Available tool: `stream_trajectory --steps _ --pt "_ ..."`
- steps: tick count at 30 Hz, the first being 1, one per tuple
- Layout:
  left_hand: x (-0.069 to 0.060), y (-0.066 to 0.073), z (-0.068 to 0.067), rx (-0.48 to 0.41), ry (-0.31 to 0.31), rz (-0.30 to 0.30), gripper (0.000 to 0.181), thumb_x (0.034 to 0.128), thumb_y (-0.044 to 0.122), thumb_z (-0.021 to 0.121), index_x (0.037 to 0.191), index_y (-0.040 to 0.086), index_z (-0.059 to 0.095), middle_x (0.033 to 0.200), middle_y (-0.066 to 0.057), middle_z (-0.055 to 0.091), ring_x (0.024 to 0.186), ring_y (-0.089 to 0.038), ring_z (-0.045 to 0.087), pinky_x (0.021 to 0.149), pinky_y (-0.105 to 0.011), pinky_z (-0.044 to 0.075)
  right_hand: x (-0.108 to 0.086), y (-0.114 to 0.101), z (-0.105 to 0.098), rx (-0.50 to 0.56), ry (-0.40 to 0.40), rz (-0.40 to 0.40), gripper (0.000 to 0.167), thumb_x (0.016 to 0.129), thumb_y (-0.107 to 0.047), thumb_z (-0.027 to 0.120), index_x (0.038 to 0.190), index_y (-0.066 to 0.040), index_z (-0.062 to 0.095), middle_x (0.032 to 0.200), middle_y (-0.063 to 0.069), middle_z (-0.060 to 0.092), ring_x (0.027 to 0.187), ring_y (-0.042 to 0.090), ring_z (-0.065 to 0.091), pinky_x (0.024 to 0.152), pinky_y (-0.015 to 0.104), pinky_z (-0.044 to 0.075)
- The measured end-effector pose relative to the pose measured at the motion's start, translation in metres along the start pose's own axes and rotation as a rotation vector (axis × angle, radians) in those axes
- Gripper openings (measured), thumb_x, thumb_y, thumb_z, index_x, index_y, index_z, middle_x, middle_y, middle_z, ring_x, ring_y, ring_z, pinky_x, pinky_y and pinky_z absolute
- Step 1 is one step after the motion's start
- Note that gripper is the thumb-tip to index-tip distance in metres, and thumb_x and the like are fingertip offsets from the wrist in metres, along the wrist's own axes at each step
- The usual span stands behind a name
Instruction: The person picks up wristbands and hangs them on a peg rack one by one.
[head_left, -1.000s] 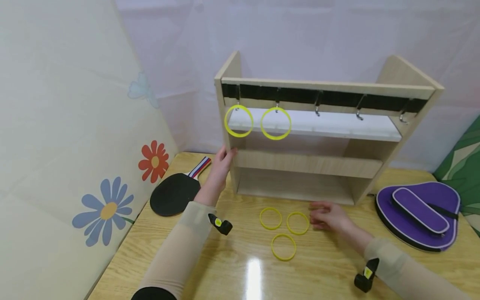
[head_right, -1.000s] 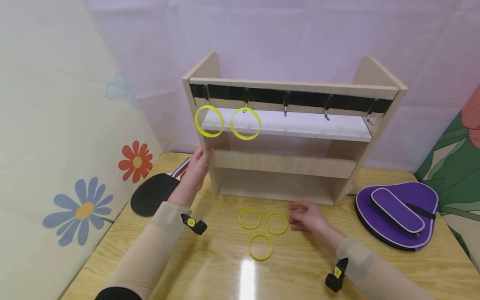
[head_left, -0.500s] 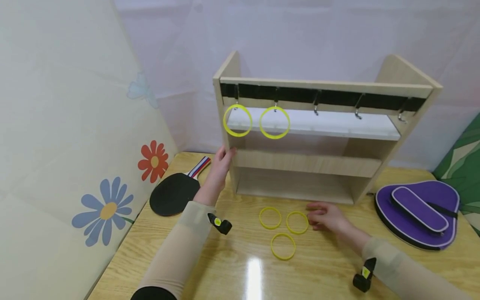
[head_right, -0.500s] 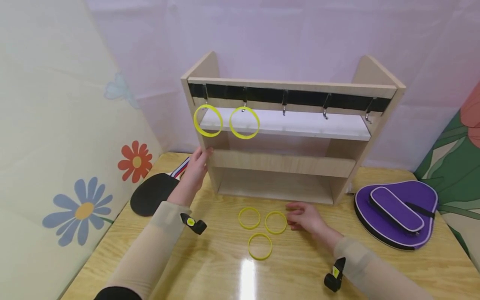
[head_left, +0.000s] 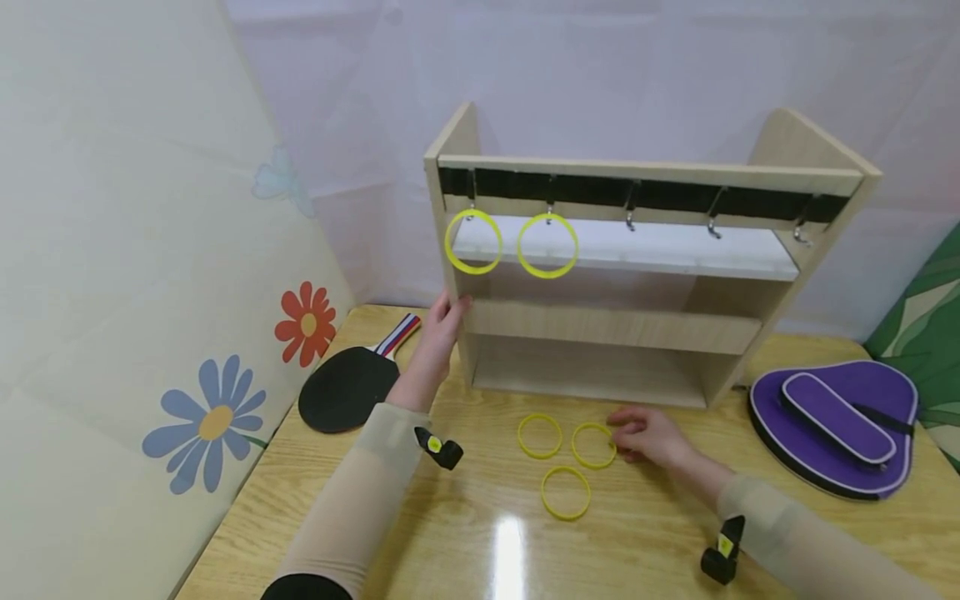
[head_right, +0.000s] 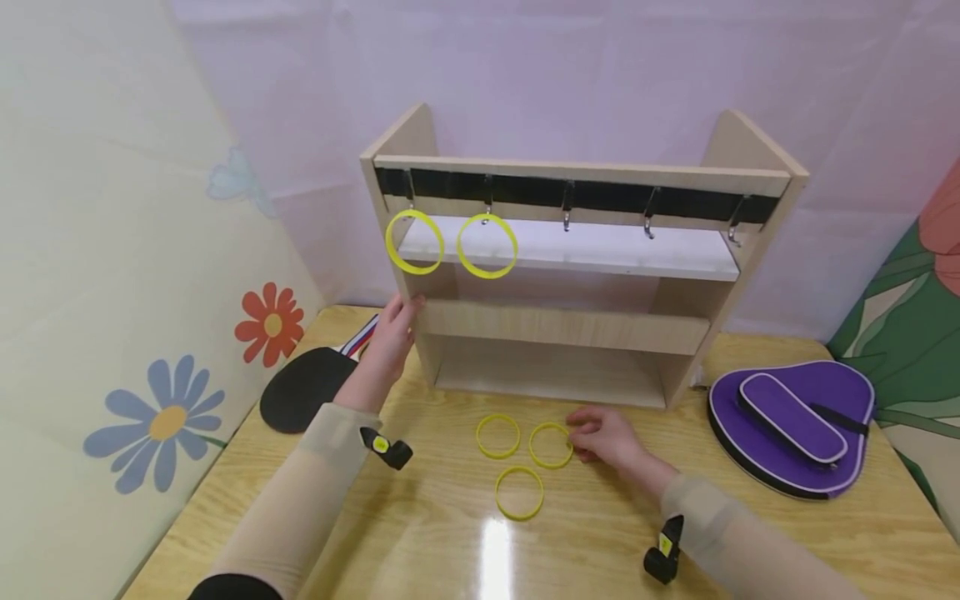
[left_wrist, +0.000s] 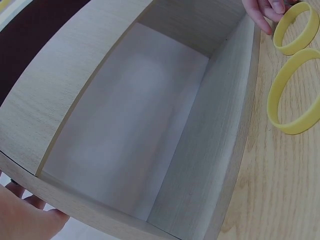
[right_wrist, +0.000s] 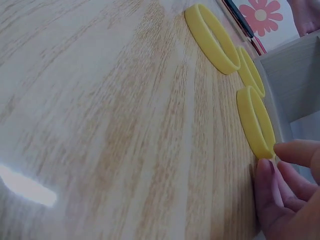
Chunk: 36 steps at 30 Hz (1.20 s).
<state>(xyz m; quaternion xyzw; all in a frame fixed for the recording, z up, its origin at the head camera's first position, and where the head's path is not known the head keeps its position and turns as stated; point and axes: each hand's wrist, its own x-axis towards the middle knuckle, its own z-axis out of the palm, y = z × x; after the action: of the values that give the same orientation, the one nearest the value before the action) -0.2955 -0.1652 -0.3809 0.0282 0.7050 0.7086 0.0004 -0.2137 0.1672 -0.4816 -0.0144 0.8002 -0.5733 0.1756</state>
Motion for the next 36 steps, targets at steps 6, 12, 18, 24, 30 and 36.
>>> stream_trajectory --steps 6,12,18,24,30,36 --pt "-0.001 0.0 0.0 -0.002 -0.002 0.011 0.053 0.1021 0.03 0.046 0.154 0.022 0.035 0.15 -0.011 0.042 0.137 -0.029 0.038 0.117 -0.055 0.027 0.004 -0.002 0.005 -0.062 0.057 0.035 0.035 0.084 0.002 0.069 0.118 0.01 0.062 0.082 0.006 0.069 0.065 0.011 0.063 0.058 0.027 0.055" --pt "-0.002 -0.001 0.001 -0.01 -0.004 0.045 0.052 0.1025 0.027 0.044 0.154 0.02 0.036 0.147 -0.018 0.044 0.129 -0.027 0.043 0.113 -0.053 0.032 0.004 -0.003 0.005 -0.109 0.059 0.021 0.033 0.083 0.002 0.071 0.114 0.011 0.064 0.079 0.006 0.069 0.063 0.01 0.061 0.056 0.026 0.054" --pt "-0.002 -0.001 0.001 -0.011 0.004 0.045 0.052 0.102 0.028 0.045 0.153 0.021 0.037 0.144 -0.015 0.046 0.128 -0.026 0.044 0.113 -0.052 0.032 0.005 -0.004 0.004 -0.074 0.057 0.039 0.032 0.084 0.005 0.068 0.114 0.012 0.063 0.077 0.004 0.069 0.063 0.01 0.061 0.055 0.026 0.054" --pt "-0.001 -0.003 0.001 -0.016 0.015 0.052 0.05 0.1012 0.026 0.046 0.151 0.021 0.04 0.14 -0.015 0.049 0.124 -0.025 0.046 0.11 -0.05 0.035 0.007 -0.003 0.0 -0.019 0.025 0.042 0.033 0.086 0.006 0.065 0.117 0.016 0.06 0.074 0.001 0.068 0.063 0.01 0.06 0.055 0.025 0.054" --pt "-0.002 -0.001 0.002 -0.024 0.015 0.046 0.05 0.1018 0.025 0.046 0.151 0.019 0.04 0.143 -0.017 0.047 0.125 -0.026 0.045 0.111 -0.051 0.034 0.006 -0.004 -0.006 0.057 -0.006 0.057 0.037 0.088 0.006 0.061 0.122 0.018 0.054 0.075 0.0 0.066 0.063 0.009 0.061 0.057 0.025 0.056" --pt "-0.003 -0.001 0.002 -0.021 0.016 0.044 0.051 0.1017 0.025 0.047 0.152 0.02 0.039 0.144 -0.017 0.047 0.127 -0.027 0.044 0.113 -0.052 0.033 0.004 -0.008 -0.014 0.146 0.002 0.07 0.044 0.087 0.006 0.061 0.127 0.02 0.05 0.075 -0.002 0.066 0.062 0.008 0.062 0.059 0.024 0.057"
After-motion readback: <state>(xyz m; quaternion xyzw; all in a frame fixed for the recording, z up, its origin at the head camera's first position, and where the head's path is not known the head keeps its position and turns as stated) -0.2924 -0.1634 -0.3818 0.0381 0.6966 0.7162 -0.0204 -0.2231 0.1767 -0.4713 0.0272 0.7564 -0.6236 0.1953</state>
